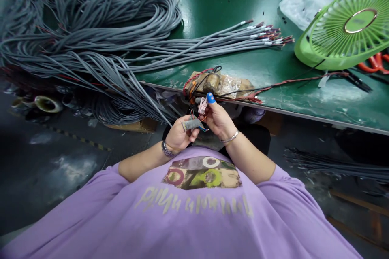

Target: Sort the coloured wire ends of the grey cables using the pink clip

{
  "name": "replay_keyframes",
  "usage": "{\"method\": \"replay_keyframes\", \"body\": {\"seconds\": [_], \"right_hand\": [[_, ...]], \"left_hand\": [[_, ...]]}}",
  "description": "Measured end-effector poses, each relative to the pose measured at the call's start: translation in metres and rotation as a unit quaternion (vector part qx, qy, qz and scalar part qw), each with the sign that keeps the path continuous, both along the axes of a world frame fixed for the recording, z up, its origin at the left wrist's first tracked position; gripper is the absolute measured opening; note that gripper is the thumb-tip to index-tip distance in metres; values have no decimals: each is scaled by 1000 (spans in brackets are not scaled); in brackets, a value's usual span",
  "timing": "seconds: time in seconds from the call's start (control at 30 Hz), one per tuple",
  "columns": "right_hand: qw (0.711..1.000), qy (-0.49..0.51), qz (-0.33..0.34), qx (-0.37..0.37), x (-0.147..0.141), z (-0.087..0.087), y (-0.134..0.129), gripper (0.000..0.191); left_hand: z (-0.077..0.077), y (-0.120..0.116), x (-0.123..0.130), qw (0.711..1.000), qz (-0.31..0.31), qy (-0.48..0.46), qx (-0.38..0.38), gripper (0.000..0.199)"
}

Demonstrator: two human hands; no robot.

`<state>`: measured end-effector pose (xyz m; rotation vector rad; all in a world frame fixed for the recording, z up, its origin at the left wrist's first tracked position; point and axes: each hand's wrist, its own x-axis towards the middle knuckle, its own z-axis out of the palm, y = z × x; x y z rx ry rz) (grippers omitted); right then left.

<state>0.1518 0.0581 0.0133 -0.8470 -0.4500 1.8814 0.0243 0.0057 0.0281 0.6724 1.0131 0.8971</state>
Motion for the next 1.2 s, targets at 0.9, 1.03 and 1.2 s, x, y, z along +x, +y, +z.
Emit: {"method": "replay_keyframes", "body": {"seconds": [0.9, 1.03, 1.2], "right_hand": [[999, -39, 16, 18, 0, -1, 3, 54], [1000, -22, -13, 7, -2, 3, 3, 51], [1000, 1, -9, -20, -3, 3, 1, 51]], "left_hand": [[3, -4, -3, 998, 44, 34, 35, 40], [-1, -3, -2, 998, 37, 37, 35, 38], [-2, -3, -2, 998, 38, 40, 35, 38]]}}
